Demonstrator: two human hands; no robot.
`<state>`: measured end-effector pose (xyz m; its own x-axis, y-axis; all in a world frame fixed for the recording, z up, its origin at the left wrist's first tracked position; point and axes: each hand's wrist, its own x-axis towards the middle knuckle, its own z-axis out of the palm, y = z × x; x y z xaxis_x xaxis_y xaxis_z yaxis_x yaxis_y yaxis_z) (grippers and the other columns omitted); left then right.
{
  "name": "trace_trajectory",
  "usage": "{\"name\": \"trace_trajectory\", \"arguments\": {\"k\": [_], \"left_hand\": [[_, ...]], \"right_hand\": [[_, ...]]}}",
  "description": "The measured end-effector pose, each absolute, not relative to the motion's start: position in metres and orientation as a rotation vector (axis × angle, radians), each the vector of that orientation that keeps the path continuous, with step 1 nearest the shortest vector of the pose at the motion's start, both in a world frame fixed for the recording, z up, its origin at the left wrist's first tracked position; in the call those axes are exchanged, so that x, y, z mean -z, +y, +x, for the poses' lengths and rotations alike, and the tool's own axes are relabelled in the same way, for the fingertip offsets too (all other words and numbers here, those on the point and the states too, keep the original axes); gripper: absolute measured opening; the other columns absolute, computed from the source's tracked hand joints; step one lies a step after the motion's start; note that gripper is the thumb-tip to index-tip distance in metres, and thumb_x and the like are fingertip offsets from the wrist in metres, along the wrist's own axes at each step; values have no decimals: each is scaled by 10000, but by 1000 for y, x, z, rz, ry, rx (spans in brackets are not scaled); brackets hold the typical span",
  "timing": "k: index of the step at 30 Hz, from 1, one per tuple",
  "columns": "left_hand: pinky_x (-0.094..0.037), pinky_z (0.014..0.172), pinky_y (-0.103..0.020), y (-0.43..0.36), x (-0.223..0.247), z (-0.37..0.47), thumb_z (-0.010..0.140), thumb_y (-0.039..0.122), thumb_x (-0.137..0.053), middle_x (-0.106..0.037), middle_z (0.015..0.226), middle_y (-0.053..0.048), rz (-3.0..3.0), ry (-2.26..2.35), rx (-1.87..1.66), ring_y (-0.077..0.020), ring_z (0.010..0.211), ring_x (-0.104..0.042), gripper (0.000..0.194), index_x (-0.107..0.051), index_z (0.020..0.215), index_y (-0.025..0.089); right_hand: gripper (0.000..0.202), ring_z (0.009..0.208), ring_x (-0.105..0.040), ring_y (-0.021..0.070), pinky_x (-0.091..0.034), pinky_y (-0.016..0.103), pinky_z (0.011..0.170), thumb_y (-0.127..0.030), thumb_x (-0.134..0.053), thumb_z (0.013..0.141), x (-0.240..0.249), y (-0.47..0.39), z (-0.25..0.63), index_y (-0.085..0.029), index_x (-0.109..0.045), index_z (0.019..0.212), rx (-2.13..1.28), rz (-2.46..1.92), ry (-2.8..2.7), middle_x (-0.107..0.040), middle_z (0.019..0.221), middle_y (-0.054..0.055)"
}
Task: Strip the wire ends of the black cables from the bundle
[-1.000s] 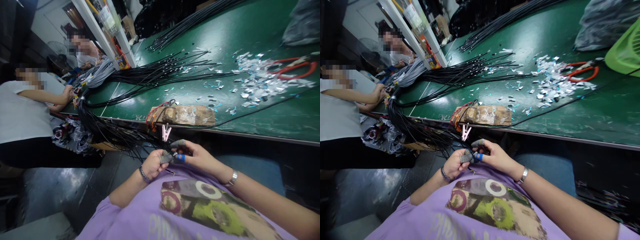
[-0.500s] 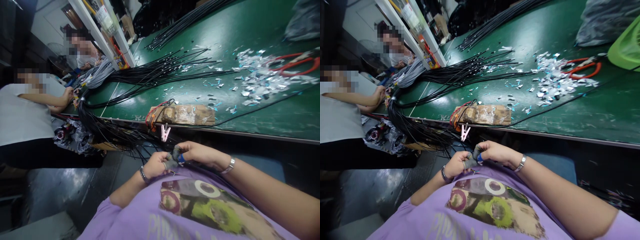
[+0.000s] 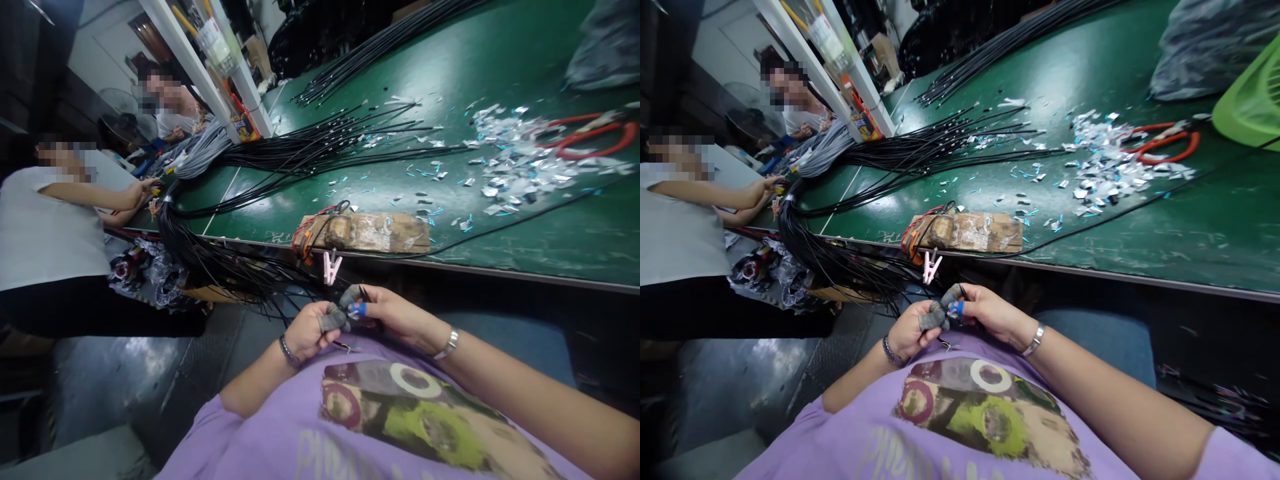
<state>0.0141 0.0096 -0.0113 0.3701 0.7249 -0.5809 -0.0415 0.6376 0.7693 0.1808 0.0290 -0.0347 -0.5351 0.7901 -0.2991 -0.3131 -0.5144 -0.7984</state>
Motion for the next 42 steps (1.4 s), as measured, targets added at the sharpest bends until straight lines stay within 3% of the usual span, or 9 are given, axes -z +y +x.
{"name": "trace_trajectory", "arguments": {"k": [3,8,14,22,29,31,34,38,42], "left_hand": [[-60,318,-189,12,13,14,474,518,-799,-386,331,90,663,1072,-620,-15,262,-225,508,-457,610,168],[-55,321,-182,12,14,13,476,430,-814,-383,320,99,613,1037,-634,-14,253,-213,474,-439,616,176],[-100,319,-167,12,18,10,512,435,-804,-406,332,99,603,979,-604,-23,248,-228,475,-423,640,182],[-224,322,-169,17,24,2,452,526,-806,-506,413,45,813,992,-487,-49,308,-383,526,-483,639,156],[-322,417,-175,16,12,9,396,449,-847,-506,447,67,1005,1073,-392,-39,388,-402,490,-534,610,139],[-386,492,-195,16,9,11,361,409,-865,-535,497,54,1024,1041,-415,-52,453,-447,479,-546,586,130],[-427,570,-216,18,5,8,392,405,-863,-565,555,26,1101,1047,-548,-74,529,-490,446,-570,575,123],[-440,598,-219,19,5,0,488,419,-838,-589,602,-7,1273,1060,-705,-94,576,-516,392,-609,600,121],[-445,580,-214,17,11,-4,535,432,-818,-591,601,-9,1410,1028,-771,-93,566,-512,382,-617,624,120]], "right_hand": [[349,507,-398,88,-318,225,461,-515,-675,703,31,24,181,-184,-616,798,-1920,-902,-1043,-522,606,-29],[346,724,-525,172,-444,315,693,-513,-708,660,24,24,182,-194,-631,771,-1707,-937,-1361,-614,755,15],[367,633,-476,130,-411,275,606,-496,-753,614,25,23,180,-172,-601,695,-1849,-942,-1207,-570,679,-5],[350,426,-289,50,-196,209,412,-392,-795,542,34,27,185,-173,-541,645,-2240,-762,-994,-457,507,-72],[45,607,-482,134,-375,257,578,-167,-624,615,12,38,194,-164,-615,659,-1956,-910,-1825,-604,645,-8],[74,627,-505,151,-387,270,601,-121,-584,608,5,40,195,-169,-623,649,-1832,-945,-1979,-626,649,-3],[23,612,-507,150,-391,270,580,-195,-620,640,1,42,198,-180,-617,658,-1772,-975,-1821,-617,637,-4],[260,441,-364,86,-280,236,427,-422,-667,680,5,38,202,-192,-560,621,-1849,-1093,-1466,-503,505,-39],[405,387,-262,49,-180,217,380,-541,-707,618,12,28,198,-184,-516,600,-2114,-1130,-1413,-463,476,-60]]}}
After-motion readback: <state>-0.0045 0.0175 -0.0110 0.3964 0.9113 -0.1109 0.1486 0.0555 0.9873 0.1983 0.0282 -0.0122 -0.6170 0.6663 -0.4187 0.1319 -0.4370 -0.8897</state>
